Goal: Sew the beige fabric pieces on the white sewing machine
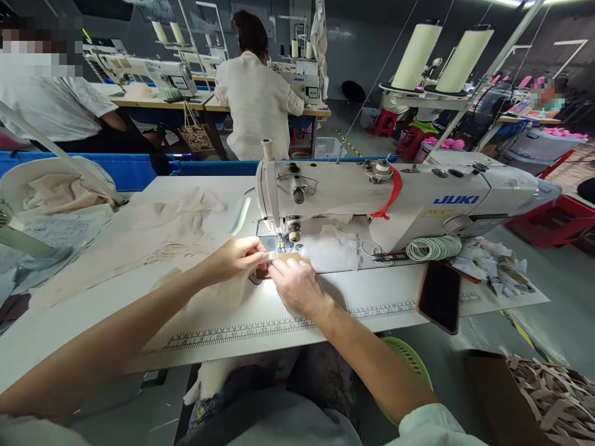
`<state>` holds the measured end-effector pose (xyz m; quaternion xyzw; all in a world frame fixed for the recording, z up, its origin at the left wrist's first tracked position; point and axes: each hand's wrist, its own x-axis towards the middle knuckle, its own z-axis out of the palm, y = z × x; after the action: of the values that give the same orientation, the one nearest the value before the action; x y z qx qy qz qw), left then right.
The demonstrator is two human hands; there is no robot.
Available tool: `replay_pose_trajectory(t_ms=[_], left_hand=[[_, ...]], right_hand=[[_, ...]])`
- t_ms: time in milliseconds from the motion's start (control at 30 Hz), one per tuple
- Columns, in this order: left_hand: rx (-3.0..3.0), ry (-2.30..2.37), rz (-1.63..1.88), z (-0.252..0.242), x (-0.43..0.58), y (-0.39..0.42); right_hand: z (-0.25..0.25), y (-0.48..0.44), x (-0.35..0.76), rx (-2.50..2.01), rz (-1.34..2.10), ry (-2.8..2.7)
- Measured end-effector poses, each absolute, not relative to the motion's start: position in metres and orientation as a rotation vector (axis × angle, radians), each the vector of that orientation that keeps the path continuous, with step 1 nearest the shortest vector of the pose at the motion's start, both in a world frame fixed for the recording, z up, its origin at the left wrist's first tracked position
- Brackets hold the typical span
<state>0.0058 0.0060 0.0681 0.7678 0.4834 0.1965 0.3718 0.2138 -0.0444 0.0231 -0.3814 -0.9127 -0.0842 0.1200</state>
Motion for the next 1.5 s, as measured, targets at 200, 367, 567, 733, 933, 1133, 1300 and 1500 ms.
replay_pose_trajectory(t_ms=[200, 367, 567, 733, 933, 1133, 1300, 1500], left_hand=[[1.854, 1.264, 0.487, 0.044, 0.018, 0.019], [1.831, 1.265, 0.467, 0.042, 0.014, 0.025], [1.795, 1.342, 0.460, 0.043, 0.019, 0.028], [1.741, 1.301, 0.452, 0.045, 0.019, 0.025], [1.807, 1.363, 0.449, 0.044, 0.021, 0.025], [1.972, 1.432, 0.360, 0.046, 0.022, 0.026], [2.668, 1.374, 0.531, 0.048, 0.019, 0.009], [3.107, 0.958, 0.651, 0.025, 0.009, -0.024]], right_hand=[[0.027, -0.044, 0.218, -1.133, -0.208, -2.688], [0.028, -0.042, 0.225, -1.156, -0.073, -2.600], [0.028, -0.039, 0.231, -1.330, 0.003, -2.509], [0.029, -0.037, 0.226, -1.374, -0.024, -2.541], [0.030, -0.037, 0.223, -1.411, -0.060, -2.580], [0.033, -0.037, 0.218, -1.386, -0.093, -2.630], [0.036, -0.035, 0.216, -1.390, -0.105, -2.665], [0.036, -0.035, 0.216, -1.371, -0.100, -2.654]])
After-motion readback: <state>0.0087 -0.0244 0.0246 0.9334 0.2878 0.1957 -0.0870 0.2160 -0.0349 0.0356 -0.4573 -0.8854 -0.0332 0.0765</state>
